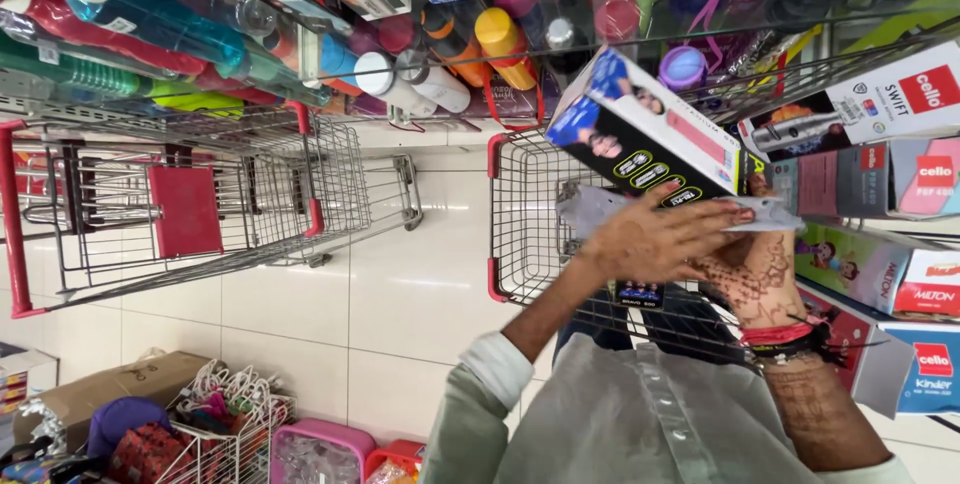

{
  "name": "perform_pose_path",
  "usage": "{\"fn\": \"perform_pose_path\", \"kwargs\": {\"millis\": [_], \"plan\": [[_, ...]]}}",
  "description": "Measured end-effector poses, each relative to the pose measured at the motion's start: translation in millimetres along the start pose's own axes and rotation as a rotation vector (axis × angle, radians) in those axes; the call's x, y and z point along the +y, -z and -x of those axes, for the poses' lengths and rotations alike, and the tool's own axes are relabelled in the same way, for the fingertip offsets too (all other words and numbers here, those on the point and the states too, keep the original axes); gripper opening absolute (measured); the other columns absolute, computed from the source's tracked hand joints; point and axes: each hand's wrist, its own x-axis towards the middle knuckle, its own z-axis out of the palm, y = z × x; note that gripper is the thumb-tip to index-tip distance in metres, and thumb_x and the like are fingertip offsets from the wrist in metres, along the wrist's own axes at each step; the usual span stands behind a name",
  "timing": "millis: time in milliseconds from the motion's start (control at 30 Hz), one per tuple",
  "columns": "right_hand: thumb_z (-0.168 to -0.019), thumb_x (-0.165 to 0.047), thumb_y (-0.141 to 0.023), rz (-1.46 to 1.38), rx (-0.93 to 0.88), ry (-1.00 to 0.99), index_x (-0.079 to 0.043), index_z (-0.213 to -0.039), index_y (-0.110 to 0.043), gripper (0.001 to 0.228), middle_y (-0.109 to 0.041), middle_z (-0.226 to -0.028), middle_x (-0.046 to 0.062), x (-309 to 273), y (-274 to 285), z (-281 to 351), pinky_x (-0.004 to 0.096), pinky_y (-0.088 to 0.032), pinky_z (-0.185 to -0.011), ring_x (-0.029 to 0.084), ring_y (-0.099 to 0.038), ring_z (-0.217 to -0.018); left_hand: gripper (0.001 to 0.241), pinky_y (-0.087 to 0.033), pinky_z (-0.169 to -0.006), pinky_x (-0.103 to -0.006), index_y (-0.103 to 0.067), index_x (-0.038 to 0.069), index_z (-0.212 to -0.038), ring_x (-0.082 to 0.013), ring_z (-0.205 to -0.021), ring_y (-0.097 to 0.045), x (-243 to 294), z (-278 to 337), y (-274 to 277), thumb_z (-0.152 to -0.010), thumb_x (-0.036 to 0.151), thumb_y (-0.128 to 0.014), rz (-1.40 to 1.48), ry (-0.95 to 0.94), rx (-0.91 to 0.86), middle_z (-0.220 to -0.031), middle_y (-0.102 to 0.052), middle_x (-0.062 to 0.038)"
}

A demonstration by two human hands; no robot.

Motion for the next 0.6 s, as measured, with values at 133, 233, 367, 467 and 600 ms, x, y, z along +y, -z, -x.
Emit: {"fn": "perform_pose_path", "kwargs": {"millis": [133, 233, 367, 467, 600], "plan": [[-0.099, -0.038, -0.053, -0.002, 0.007, 0.11, -0.013, -0.135, -0.056, 0.044, -0.063, -0.137, 0.011, -11.5, -45.2, 34.4, 0.06, -0.044, -0.106, 0.033, -0.06, -0.127, 0.043, -0.008, -0.126, -0.0699, -0.054, 0.028, -0.133, -0.019, -0.149, -0.04, -33.9, 11.3, 31.6, -0.102, 0.057, -0.049, -0.359, 0.36, 0.282, -0.159, -0.041, 0.005], [-0.101, -0.034, -0.054, 0.016, -0.036, 0.15, -0.009, -0.141, -0.054, 0.048, -0.058, -0.147, 0.014, -12.6, -46.4, 44.4, 0.061, -0.039, -0.111, 0.036, -0.055, -0.138, 0.072, 0.002, -0.135, -0.0677, -0.034, 0.004, -0.154, -0.0367, -0.156, -0.031, -42.8, -4.8, 76.9, -0.111, 0.061, -0.023, -0.376, 0.63, 0.738, -0.167, -0.029, -0.015], [-0.1, -0.031, -0.055, 0.067, -0.021, 0.184, -0.008, -0.141, -0.05, 0.048, -0.056, -0.148, 0.015, -24.8, -11.4, 26.5, 0.063, -0.038, -0.111, 0.037, -0.053, -0.139, 0.083, -0.015, -0.142, -0.0494, -0.035, 0.01, -0.161, -0.0288, -0.157, -0.043, -37.8, -11.9, 120.5, -0.109, 0.072, -0.013, 0.188, 0.668, 0.865, -0.166, -0.044, -0.008], [-0.101, -0.035, -0.061, 0.005, 0.086, -0.046, -0.002, -0.143, -0.051, 0.054, -0.059, -0.143, 0.02, -46.2, 30.9, 3.1, 0.059, -0.042, -0.107, 0.035, -0.057, -0.134, 0.089, -0.021, -0.135, -0.0482, -0.041, 0.009, -0.158, -0.0326, -0.158, -0.035, -40.0, -10.1, 135.9, -0.104, 0.076, -0.017, 0.889, 0.599, 0.746, -0.167, -0.041, -0.015], [-0.101, -0.025, -0.065, 0.207, 0.013, 0.19, 0.004, -0.141, -0.052, 0.051, -0.061, -0.138, 0.016, -54.3, -22.6, 50.3, 0.053, -0.047, -0.107, 0.031, -0.062, -0.129, 0.092, -0.046, -0.113, -0.0494, -0.035, 0.006, -0.159, -0.0366, -0.141, -0.048, -62.5, 0.7, 101.8, -0.097, 0.075, -0.033, 1.522, 0.595, 0.582, -0.157, -0.045, -0.025]]}}
